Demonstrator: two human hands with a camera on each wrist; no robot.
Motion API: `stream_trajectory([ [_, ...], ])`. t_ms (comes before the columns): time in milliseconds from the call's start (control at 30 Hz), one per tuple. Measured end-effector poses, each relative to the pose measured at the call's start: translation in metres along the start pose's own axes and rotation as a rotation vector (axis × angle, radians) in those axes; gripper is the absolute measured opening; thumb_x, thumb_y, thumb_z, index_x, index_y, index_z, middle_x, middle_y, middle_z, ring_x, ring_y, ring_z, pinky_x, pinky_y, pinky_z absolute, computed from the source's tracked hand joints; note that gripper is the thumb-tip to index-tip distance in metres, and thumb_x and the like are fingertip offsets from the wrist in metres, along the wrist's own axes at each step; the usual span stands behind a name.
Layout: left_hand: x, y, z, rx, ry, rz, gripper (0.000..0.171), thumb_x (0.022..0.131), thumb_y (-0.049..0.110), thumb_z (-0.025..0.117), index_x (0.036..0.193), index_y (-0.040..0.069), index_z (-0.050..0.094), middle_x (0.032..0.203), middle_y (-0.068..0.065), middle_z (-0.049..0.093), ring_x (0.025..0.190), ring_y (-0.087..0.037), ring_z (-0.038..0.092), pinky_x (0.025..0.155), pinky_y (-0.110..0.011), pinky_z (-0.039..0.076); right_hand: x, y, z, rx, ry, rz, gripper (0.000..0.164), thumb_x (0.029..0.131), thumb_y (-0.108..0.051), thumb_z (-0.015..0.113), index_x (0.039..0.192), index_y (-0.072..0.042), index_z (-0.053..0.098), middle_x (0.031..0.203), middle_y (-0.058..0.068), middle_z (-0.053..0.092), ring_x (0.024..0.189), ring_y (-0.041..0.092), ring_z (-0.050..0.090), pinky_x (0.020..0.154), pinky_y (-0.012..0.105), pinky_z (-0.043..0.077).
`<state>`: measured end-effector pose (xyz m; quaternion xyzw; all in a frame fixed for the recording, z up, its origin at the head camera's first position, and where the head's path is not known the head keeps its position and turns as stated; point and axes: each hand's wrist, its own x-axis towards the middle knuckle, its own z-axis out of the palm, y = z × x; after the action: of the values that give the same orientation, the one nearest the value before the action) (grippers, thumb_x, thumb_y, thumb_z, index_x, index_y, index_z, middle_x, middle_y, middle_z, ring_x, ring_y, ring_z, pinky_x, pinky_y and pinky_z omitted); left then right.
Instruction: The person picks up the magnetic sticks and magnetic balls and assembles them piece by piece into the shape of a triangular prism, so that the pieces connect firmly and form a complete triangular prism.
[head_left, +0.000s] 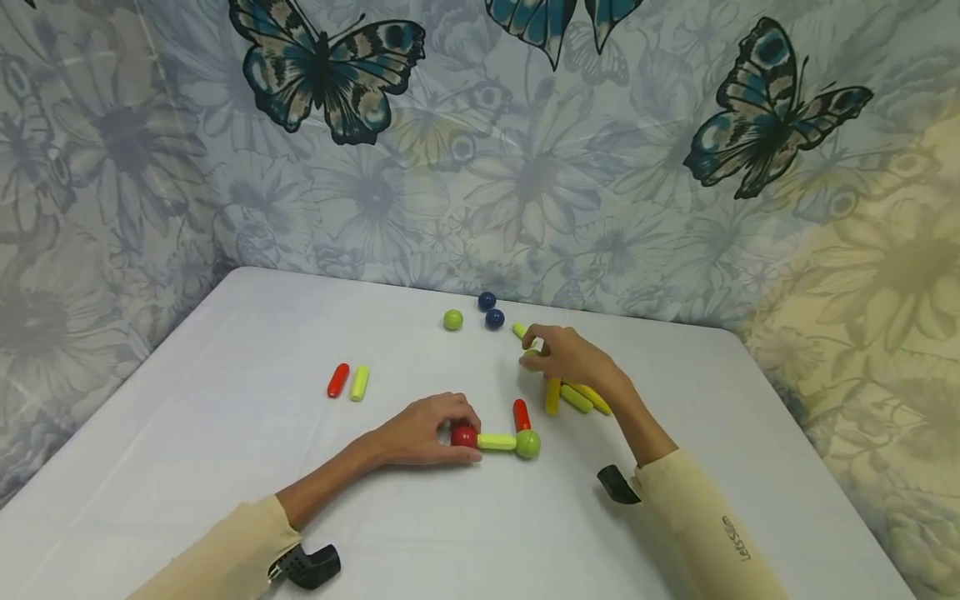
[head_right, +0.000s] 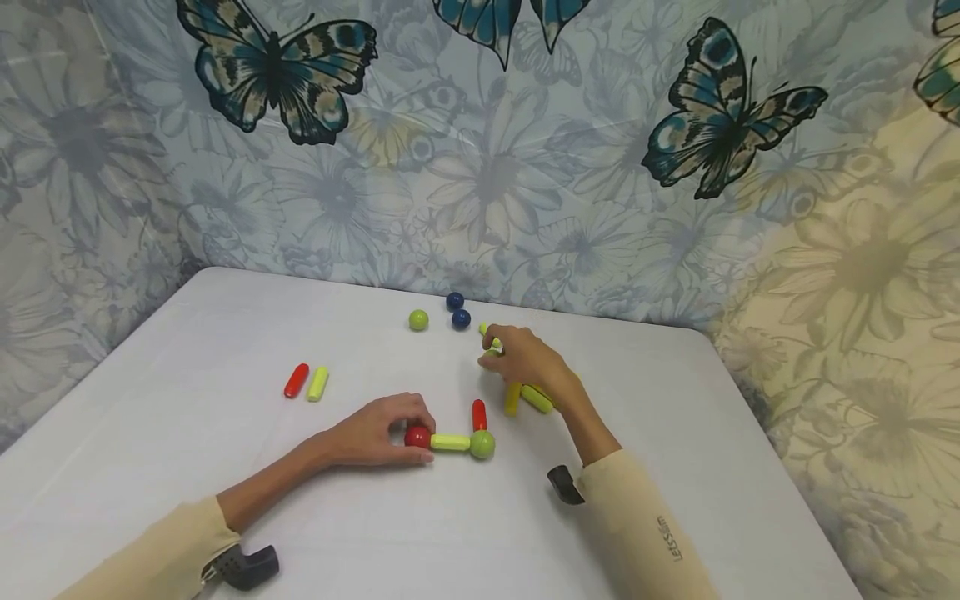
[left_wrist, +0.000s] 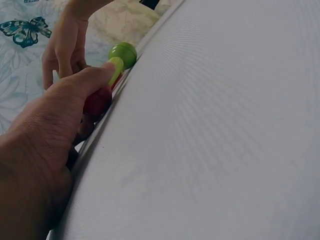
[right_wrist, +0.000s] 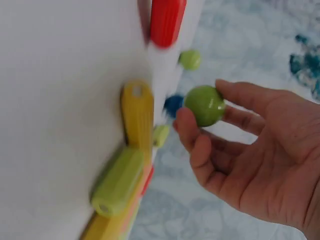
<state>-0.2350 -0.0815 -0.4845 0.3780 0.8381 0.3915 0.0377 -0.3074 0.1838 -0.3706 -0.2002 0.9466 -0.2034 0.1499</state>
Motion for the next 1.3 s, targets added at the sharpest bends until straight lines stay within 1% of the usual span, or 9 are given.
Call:
stream_trajectory([
  [200, -0.001, 0.001, -0.001, 0.011, 0.002, -0.007, 0.027, 0.088, 0.038, 0.083, 0.11, 0.03, 0.071, 0.105, 0.014, 0.063, 0.097, -0.003, 0.057, 0.081, -0.02, 0.052, -0.009, -0.015, 0.028, 0.005, -0.014, 0.018, 0.021, 0.102, -0.018, 0.068, 0.12, -0.007, 0.067, 0.084, 0.011, 0.072, 0.064, 0.018, 0.066, 0.063, 0.025, 0.05],
  [333, -0.001, 0.001, 0.0, 0.019, 0.008, 0.009, 0.027, 0.088, 0.039, 0.083, 0.11, 0.03, 0.071, 0.104, 0.013, 0.063, 0.096, -0.002, 0.057, 0.082, -0.02, 0.052, -0.01, -0.021, 0.04, -0.086, 0.017, 0.041, 0.034, 0.094, -0.023, 0.078, 0.122, -0.007, 0.069, 0.087, 0.005, 0.066, 0.074, 0.016, 0.058, 0.065, 0.025, 0.047],
  [433, 0.0, 0.001, 0.0, 0.02, 0.009, 0.021, 0.027, 0.088, 0.04, 0.082, 0.11, 0.03, 0.07, 0.105, 0.013, 0.063, 0.097, -0.002, 0.056, 0.082, -0.02, 0.052, -0.012, -0.023, 0.043, -0.125, 0.022, 0.077, 0.044, 0.088, -0.025, 0.085, 0.125, -0.008, 0.068, 0.097, 0.004, 0.065, 0.086, 0.019, 0.056, 0.072, 0.028, 0.048],
  [533, 0.0, 0.001, -0.001, 0.019, 0.011, 0.03, 0.027, 0.088, 0.04, 0.083, 0.109, 0.029, 0.07, 0.105, 0.013, 0.064, 0.096, -0.002, 0.056, 0.081, -0.02, 0.052, -0.011, -0.023, 0.043, -0.113, 0.014, 0.083, 0.045, 0.088, -0.023, 0.085, 0.127, -0.007, 0.069, 0.102, 0.006, 0.067, 0.091, 0.02, 0.058, 0.076, 0.029, 0.051],
  [700, 0.0, 0.002, -0.003, 0.017, 0.015, 0.046, 0.027, 0.089, 0.039, 0.082, 0.11, 0.027, 0.07, 0.104, 0.011, 0.064, 0.094, -0.002, 0.056, 0.08, -0.02, 0.051, -0.011, -0.019, 0.042, -0.068, -0.001, 0.071, 0.043, 0.09, -0.021, 0.082, 0.128, -0.007, 0.069, 0.098, 0.008, 0.068, 0.086, 0.019, 0.059, 0.073, 0.027, 0.051],
  [867, -0.001, 0.003, -0.002, 0.011, 0.02, 0.041, 0.028, 0.089, 0.039, 0.083, 0.11, 0.026, 0.07, 0.104, 0.011, 0.064, 0.094, -0.002, 0.056, 0.081, -0.02, 0.051, -0.015, -0.017, 0.036, -0.052, -0.023, 0.05, 0.048, 0.094, -0.023, 0.078, 0.136, -0.006, 0.063, 0.092, 0.008, 0.069, 0.078, 0.016, 0.061, 0.073, 0.027, 0.054],
  [1000, -0.002, 0.001, -0.001, 0.006, 0.014, 0.031, 0.028, 0.089, 0.04, 0.082, 0.111, 0.027, 0.07, 0.105, 0.011, 0.064, 0.095, -0.002, 0.056, 0.081, -0.02, 0.052, -0.023, -0.02, 0.027, -0.011, -0.089, 0.042, 0.052, 0.098, -0.025, 0.073, 0.144, -0.008, 0.055, 0.084, 0.009, 0.068, 0.072, 0.018, 0.064, 0.073, 0.028, 0.052],
  [1167, -0.002, 0.0, -0.001, 0.001, 0.006, 0.023, 0.029, 0.089, 0.039, 0.082, 0.113, 0.029, 0.068, 0.108, 0.013, 0.063, 0.098, -0.003, 0.056, 0.083, -0.02, 0.052, -0.039, -0.029, 0.013, -0.056, -0.201, 0.009, 0.046, 0.097, -0.023, 0.075, 0.137, -0.013, 0.056, 0.089, 0.008, 0.069, 0.08, 0.022, 0.067, 0.073, 0.031, 0.049],
  [1300, -0.001, 0.001, -0.002, -0.004, 0.01, 0.04, 0.028, 0.09, 0.038, 0.081, 0.113, 0.027, 0.068, 0.108, 0.011, 0.064, 0.098, -0.004, 0.056, 0.082, -0.021, 0.051, -0.052, -0.037, 0.011, -0.16, -0.392, -0.059, 0.043, 0.093, -0.021, 0.079, 0.13, -0.024, 0.058, 0.097, -0.001, 0.066, 0.092, 0.015, 0.061, 0.08, 0.033, 0.05],
])
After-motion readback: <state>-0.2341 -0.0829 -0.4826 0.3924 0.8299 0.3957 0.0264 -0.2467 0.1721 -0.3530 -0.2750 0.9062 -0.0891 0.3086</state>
